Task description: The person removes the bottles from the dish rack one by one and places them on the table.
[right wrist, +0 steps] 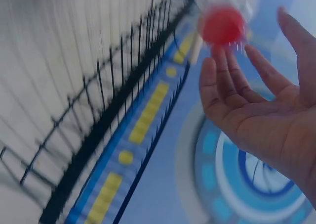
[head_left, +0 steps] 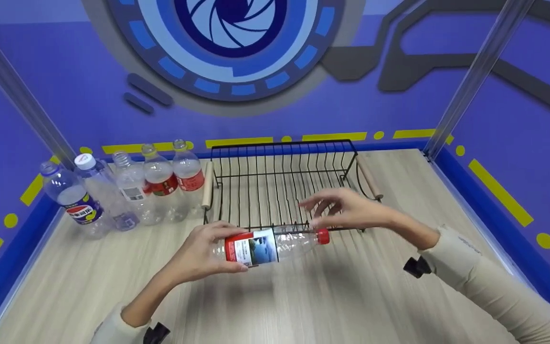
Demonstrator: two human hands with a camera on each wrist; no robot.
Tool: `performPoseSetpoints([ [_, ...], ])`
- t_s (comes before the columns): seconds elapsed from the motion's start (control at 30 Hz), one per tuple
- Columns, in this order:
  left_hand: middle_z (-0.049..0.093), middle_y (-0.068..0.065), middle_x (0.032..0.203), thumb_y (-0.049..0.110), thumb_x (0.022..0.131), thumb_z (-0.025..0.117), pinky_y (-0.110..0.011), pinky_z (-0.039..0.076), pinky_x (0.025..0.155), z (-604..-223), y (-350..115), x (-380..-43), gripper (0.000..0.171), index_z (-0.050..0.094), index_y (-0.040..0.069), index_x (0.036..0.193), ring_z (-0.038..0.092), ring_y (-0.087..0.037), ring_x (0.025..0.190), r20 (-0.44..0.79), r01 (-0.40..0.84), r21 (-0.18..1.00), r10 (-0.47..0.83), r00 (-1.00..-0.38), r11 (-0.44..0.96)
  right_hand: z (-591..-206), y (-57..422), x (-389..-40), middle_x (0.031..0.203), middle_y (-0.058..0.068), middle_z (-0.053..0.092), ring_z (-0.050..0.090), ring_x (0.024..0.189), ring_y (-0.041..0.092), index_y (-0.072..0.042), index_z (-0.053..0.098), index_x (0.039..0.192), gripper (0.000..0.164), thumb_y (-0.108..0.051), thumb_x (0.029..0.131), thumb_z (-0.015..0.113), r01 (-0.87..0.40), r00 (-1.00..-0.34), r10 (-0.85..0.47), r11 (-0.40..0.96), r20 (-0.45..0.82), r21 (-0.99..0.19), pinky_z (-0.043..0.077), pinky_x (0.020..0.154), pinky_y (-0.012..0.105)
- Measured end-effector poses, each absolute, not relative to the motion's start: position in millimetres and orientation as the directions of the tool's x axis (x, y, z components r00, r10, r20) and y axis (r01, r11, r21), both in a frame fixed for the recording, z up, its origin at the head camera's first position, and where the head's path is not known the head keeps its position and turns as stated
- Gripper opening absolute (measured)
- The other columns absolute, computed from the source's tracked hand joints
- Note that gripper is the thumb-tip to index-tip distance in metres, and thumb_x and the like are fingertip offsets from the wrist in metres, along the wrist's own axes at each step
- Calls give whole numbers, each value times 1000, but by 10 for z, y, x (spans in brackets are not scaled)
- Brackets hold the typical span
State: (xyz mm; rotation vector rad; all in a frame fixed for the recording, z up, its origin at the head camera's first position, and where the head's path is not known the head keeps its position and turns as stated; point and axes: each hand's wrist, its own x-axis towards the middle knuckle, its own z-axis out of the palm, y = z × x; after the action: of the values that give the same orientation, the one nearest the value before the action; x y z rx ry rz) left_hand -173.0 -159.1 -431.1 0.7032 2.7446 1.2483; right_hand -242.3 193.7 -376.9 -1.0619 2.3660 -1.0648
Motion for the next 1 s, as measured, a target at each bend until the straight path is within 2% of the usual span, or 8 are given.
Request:
performPoseSetpoints([
  [0.07, 70, 2, 117, 38, 66, 95, -35, 51, 84, -4314, -1621, -1723, 63, 74, 21, 123, 60, -16, 103, 158, 389, 721, 410, -898, 573, -3723, 2059, -2533, 127, 12, 70, 68, 103, 19, -4, 62, 136, 44, -25, 98, 68, -466, -716, -698, 461, 15, -755, 57, 89, 26],
  [0.2, 70, 4, 115, 36, 66, 95, -33, 51, 84, -4330, -1689, -1705, 62, 75, 19, 122, 60, -16, 104, 180, 384, 728, 383, -906, 568, -3695, 2353, -2769, 117, 12, 72, 67, 92, 13, -4, 65, 133, 38, -25, 102, 64, -409, -810, -585, 513, 42, -755, 55, 79, 22],
  [0.23, 70, 3, 116, 36, 67, 95, -32, 51, 84, -4333, -1707, -1703, 62, 75, 19, 122, 59, -16, 104, 183, 379, 732, 374, -909, 566, -3707, 2429, -2819, 115, 13, 72, 66, 88, 11, -5, 65, 133, 37, -25, 102, 64, -391, -828, -559, 524, 41, -756, 54, 73, 21],
  [0.4, 69, -2, 121, 35, 70, 94, -31, 53, 83, -4322, -1796, -1711, 62, 73, 20, 126, 59, -20, 106, 194, 342, 773, 314, -929, 535, -3828, 2751, -2972, 115, 16, 71, 64, 87, 10, -7, 67, 132, 37, -27, 102, 65, -312, -891, -453, 587, 15, -747, 53, 66, 24],
  [0.5, 68, -6, 128, 30, 73, 93, -30, 53, 83, -4290, -1852, -1708, 59, 72, 19, 128, 59, -22, 109, 172, 277, 821, 245, -954, 499, -3918, 2895, -3028, 115, 18, 71, 65, 87, 13, -4, 66, 132, 38, -27, 102, 65, -303, -908, -417, 628, 19, -717, 54, 70, 27],
  [0.7, 64, -9, 136, 17, 80, 88, -26, 52, 88, -4265, -1977, -1675, 59, 67, 14, 135, 55, -24, 115, 95, 123, 915, 92, -991, 384, -4075, 3058, -3133, 109, 19, 74, 66, 86, 12, -1, 68, 127, 33, -22, 102, 65, -326, -920, -387, 664, 64, -672, 51, 76, 19],
  [0.87, 63, -10, 137, 12, 89, 78, -26, 52, 94, -4258, -2071, -1684, 59, 58, 10, 145, 55, -20, 120, 41, 44, 975, 22, -999, 219, -4114, 3126, -3175, 113, 21, 73, 65, 86, 12, -1, 69, 126, 31, -19, 101, 65, -339, -924, -371, 686, 91, -644, 49, 70, 18],
  [1.0, 63, -1, 136, 10, 95, 70, -24, 50, 99, -4269, -2124, -1687, 59, 50, 6, 150, 56, -16, 124, 18, 19, 998, 20, -1000, 63, -4142, 3198, -3188, 112, 22, 71, 63, 80, 5, 0, 67, 129, 33, -19, 101, 64, -296, -933, -356, 688, 48, -662, 51, 65, 20],
])
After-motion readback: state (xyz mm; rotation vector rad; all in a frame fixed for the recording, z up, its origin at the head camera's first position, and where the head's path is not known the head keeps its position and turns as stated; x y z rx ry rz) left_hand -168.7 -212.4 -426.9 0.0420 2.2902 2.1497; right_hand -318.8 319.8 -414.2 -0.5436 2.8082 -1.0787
